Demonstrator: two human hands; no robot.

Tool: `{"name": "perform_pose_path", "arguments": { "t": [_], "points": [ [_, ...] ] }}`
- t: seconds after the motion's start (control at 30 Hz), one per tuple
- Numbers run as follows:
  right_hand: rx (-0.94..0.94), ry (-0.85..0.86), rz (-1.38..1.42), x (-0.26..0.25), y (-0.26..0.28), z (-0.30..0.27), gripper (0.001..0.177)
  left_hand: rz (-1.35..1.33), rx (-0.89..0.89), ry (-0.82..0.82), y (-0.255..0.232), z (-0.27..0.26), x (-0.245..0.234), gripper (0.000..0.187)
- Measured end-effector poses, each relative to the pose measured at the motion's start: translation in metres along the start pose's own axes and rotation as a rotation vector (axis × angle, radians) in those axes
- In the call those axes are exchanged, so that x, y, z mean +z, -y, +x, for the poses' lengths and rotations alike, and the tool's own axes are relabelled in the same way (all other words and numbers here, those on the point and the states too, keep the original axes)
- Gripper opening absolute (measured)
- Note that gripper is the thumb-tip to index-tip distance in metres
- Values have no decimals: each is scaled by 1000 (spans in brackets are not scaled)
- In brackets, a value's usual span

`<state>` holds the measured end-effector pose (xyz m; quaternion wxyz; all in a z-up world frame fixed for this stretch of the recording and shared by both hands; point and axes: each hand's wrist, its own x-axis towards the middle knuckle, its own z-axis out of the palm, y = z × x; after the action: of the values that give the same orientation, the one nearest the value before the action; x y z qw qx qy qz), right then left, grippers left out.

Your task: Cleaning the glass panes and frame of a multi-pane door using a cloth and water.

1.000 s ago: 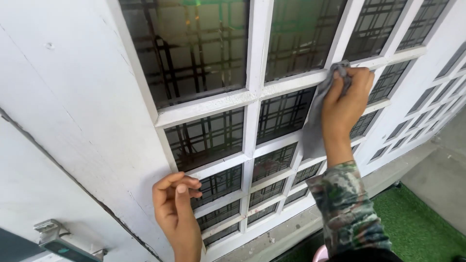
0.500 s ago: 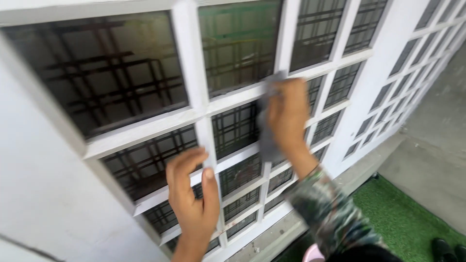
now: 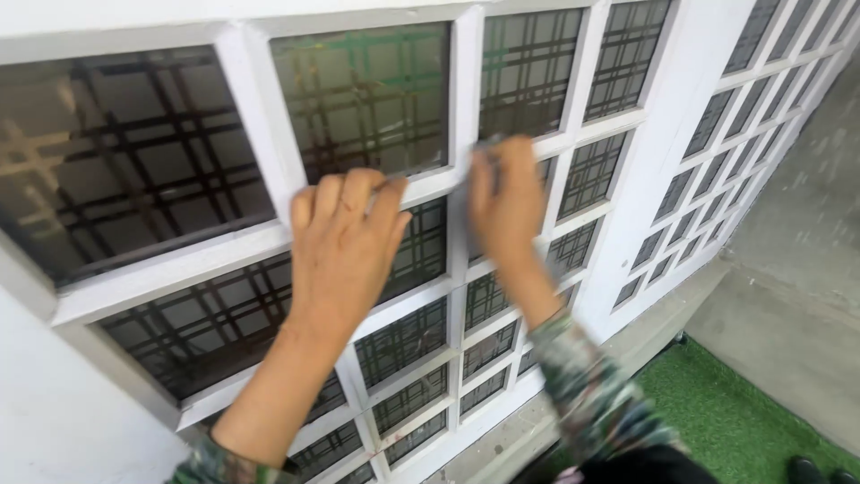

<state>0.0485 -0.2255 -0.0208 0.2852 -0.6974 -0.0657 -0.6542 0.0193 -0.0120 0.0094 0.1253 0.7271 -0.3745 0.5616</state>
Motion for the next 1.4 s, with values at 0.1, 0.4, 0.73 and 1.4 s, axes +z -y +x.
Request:
{"name": "perform_pose_path", "arguments": {
  "t": [0.1,0.4,0.73,1.4],
  "points": [
    [-72,40,-48,-4,-3,1,15,154,62,6,10,-2,15,41],
    [-101,-34,-295,-36,-103,33,16,329,135,1,12,-2,21,44],
    [-153,109,-60,-9,-33,4,15,256,82,7,12,-8,25,38],
    [-58,-134,-474,-74,-248,91,19,534,124,110,13,-12,26,33]
  ]
}}
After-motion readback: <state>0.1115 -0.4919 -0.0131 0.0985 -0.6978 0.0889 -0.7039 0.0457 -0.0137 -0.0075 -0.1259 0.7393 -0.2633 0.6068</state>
